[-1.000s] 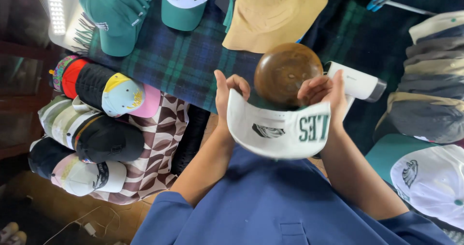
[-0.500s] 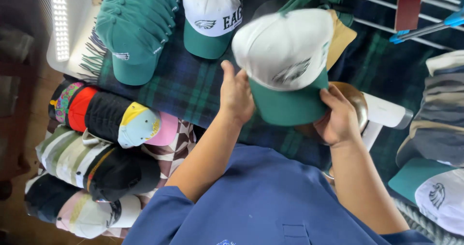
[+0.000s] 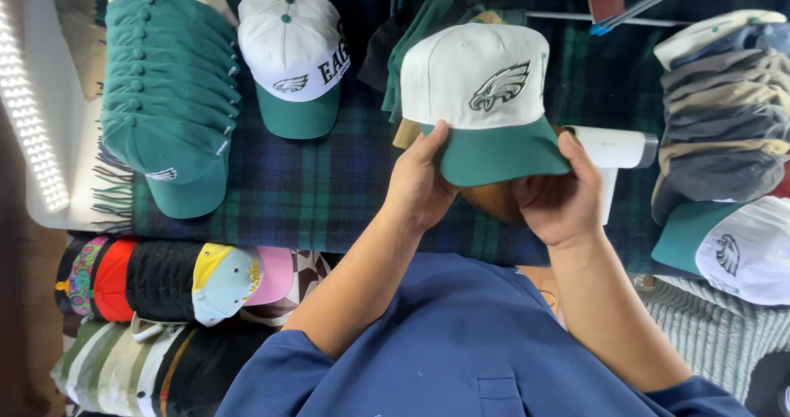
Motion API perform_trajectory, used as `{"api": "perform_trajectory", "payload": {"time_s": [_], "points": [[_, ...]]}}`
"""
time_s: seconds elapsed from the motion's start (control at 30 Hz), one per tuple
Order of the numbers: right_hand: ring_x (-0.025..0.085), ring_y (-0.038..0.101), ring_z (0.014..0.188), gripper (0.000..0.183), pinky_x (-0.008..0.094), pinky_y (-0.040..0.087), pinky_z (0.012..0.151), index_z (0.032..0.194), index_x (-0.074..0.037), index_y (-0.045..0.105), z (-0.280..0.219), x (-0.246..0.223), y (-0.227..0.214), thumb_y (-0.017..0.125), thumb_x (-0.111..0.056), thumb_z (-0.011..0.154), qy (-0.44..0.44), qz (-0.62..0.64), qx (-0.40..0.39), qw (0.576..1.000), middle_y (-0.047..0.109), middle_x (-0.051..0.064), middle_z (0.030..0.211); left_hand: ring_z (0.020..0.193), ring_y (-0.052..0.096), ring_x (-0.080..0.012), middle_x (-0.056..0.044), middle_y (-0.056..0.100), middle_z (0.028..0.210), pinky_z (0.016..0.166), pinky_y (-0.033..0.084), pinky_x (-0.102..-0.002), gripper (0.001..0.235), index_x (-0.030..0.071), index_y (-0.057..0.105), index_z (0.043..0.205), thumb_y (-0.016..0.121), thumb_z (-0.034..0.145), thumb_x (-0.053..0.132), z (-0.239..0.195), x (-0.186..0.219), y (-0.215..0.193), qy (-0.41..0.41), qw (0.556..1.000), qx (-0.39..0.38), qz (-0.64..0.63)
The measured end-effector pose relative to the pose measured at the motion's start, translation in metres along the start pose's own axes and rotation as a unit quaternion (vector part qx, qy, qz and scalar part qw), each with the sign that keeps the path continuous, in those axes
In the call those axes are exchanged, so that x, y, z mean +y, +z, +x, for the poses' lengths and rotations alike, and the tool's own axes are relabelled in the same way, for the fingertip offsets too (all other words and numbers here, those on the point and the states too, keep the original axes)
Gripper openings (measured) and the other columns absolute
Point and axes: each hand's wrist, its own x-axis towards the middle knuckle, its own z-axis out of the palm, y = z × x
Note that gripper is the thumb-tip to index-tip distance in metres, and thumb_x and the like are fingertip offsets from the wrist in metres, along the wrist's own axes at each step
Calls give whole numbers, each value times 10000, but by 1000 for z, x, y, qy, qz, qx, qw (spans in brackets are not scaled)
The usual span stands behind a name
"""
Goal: The person places a baseball cap on a wooden head form and brushes it with a wooden brush. They then use a handheld steamer to steam the cap while rotating it. Finally, they remove the cap from the head form and place it on a table.
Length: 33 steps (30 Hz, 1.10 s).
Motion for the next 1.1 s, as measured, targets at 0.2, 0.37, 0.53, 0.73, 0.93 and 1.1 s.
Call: {"api": "perform_trajectory", "payload": {"time_s": [0.2,0.37,0.53,0.73,0.93,1.1], "points": [[329,764,992,340,406,634,808,1134,-55,722,-43,-28,7,645,-354,991,10,32,-33,999,770,163,1123,732,777,-295,-152,730,842,668,661,-432,235,20,666,1023,775,932,207,-10,-26,27,-34,997,48,-48],[408,764,916,373,520,631,726,1142,-20,712,-53,-65,-28,583,-346,1015,6,-12,-81,997,761,219,1102,755,777,-322,-145,732,856,661,659,-431,223,32,676,1054,776,928,187,-31,-75,49,-2,1000,-3,-18],[398,774,815,271,496,631,769,1030,-5,728,-58,-102,-77,615,-246,984,-1,48,-42,998,773,235,986,844,771,-359,-197,722,927,734,654,-466,277,47,664,1209,735,949,111,-60,-132,82,45,996,-72,40],[379,766,724,251,468,622,844,920,-3,717,-94,-135,-98,643,-238,972,27,109,2,994,766,245,887,792,760,-320,-193,717,882,710,650,-419,226,25,651,1175,709,968,94,-53,-206,67,73,994,-74,41],[350,767,721,266,461,612,894,933,-37,709,-110,-168,-117,622,-283,989,44,89,-13,995,770,229,896,721,742,-288,-195,699,813,675,626,-387,236,21,676,1150,729,924,63,-69,-238,96,87,994,-17,64],[359,772,770,278,473,610,856,993,-29,705,-121,-179,-125,609,-289,1005,47,73,-23,996,771,208,905,715,740,-259,-150,678,778,661,620,-375,259,24,703,1164,739,916,89,-54,-248,97,93,992,-15,84]]}}
